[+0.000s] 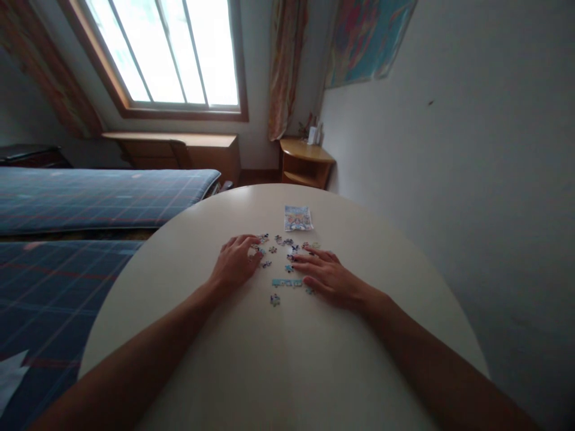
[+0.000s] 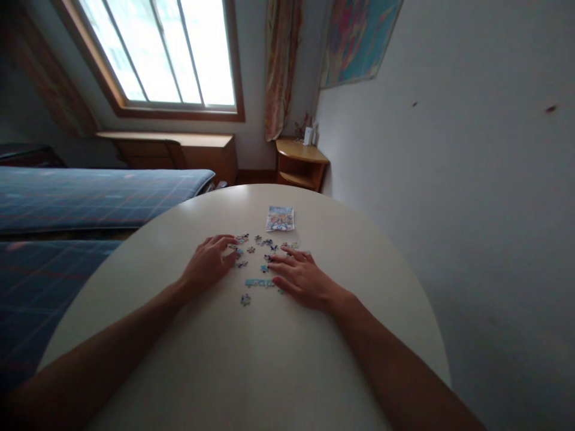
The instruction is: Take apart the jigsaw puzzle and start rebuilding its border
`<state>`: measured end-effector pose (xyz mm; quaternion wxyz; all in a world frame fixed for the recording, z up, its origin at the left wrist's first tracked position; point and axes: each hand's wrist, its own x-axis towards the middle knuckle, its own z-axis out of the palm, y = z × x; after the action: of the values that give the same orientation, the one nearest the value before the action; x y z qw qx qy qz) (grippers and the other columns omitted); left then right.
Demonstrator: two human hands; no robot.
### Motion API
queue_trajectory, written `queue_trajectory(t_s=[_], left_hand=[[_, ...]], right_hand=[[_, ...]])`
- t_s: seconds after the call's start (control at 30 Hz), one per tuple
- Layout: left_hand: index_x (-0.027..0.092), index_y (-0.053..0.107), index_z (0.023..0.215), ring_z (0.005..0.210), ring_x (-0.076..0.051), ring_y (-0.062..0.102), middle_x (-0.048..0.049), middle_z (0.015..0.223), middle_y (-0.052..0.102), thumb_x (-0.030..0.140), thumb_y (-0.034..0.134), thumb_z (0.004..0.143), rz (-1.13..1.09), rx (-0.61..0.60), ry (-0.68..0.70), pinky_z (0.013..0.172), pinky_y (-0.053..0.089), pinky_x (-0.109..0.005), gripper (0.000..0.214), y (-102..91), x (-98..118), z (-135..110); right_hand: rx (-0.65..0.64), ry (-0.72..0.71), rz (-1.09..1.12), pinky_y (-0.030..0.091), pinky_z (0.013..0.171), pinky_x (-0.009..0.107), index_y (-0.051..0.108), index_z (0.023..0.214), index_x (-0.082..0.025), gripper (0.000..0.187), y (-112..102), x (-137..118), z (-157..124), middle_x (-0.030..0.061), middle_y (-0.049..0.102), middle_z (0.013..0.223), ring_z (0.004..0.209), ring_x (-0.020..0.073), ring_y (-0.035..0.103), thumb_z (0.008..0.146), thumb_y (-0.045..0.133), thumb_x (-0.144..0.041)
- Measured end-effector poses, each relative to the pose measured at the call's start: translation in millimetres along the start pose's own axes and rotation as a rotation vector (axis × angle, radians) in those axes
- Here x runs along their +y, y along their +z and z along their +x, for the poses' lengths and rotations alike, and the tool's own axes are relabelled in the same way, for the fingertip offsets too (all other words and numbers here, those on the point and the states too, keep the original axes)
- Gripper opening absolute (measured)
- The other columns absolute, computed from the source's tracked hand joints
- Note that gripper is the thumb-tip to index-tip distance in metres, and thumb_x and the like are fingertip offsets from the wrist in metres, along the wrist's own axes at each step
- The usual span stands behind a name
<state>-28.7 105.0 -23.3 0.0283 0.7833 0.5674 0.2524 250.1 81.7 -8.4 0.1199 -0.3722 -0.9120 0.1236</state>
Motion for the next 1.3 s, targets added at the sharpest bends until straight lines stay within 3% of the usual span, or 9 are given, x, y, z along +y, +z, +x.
queue_trajectory(t_s=[0.17,0.43,0.63,0.9,1.13,1.3], left_hand=[[0.021,0.067,0.111,0.117,-0.033,0.056,-0.0097,0.129,0.062,0.032,0.055,0.089,0.068,-0.020,-0.079,0.101,0.044,-0.050,0.027,-10.6,-15.9,1.3],[0.020,0.067,0.111,0.107,-0.027,0.064,-0.0101,0.118,0.067,0.043,0.053,0.091,0.071,-0.112,-0.186,0.095,0.048,-0.040,0.033,-31.9,-40.6,3.0],[0.024,0.066,0.114,0.097,-0.024,0.068,-0.0068,0.111,0.072,0.036,0.059,0.085,0.100,-0.203,-0.258,0.082,0.051,-0.033,0.031,-38.8,-53.9,2.9],[0.026,0.067,0.109,0.087,-0.021,0.069,-0.0021,0.102,0.075,0.029,0.062,0.081,0.069,-0.255,-0.320,0.074,0.051,-0.029,0.029,-44.8,-67.2,5.0],[0.025,0.073,0.088,0.084,-0.023,0.069,-0.0049,0.092,0.075,0.039,0.061,0.081,0.139,-0.337,-0.324,0.071,0.049,-0.031,0.020,-56.3,-69.9,3.6],[0.025,0.071,0.090,0.081,-0.022,0.068,-0.0034,0.091,0.075,0.040,0.063,0.078,0.134,-0.350,-0.320,0.068,0.047,-0.029,0.021,-57.9,-68.3,2.4]], right_hand=[[0.071,-0.006,0.010,0.028,0.115,0.054,0.062,0.130,-0.029,0.043,-0.7,6.1,-0.8,0.0026,0.053,0.145,0.144,0.0282,0.033,0.102,0.034,-0.045],[0.100,-0.001,-0.003,0.030,0.115,0.051,0.064,0.128,-0.026,0.043,3.2,12.4,0.2,0.0028,0.059,0.139,0.142,0.0260,0.037,0.103,0.032,-0.041],[0.155,0.044,-0.030,0.034,0.113,0.052,0.066,0.125,-0.024,0.042,4.0,15.8,0.5,0.0057,0.064,0.133,0.137,0.0278,0.043,0.102,0.036,-0.041],[0.170,0.135,-0.083,0.035,0.112,0.052,0.064,0.128,-0.022,0.044,7.7,24.5,-1.6,0.0070,0.061,0.136,0.136,0.0289,0.043,0.101,0.036,-0.044],[0.149,0.103,-0.126,0.034,0.112,0.052,0.061,0.132,-0.024,0.039,5.2,32.2,-4.5,0.0061,0.057,0.141,0.137,0.0281,0.042,0.098,0.043,-0.034],[0.191,0.156,-0.156,0.036,0.111,0.053,0.064,0.127,-0.026,0.037,5.7,37.9,-7.7,0.0058,0.058,0.140,0.135,0.0295,0.045,0.096,0.045,-0.029]])
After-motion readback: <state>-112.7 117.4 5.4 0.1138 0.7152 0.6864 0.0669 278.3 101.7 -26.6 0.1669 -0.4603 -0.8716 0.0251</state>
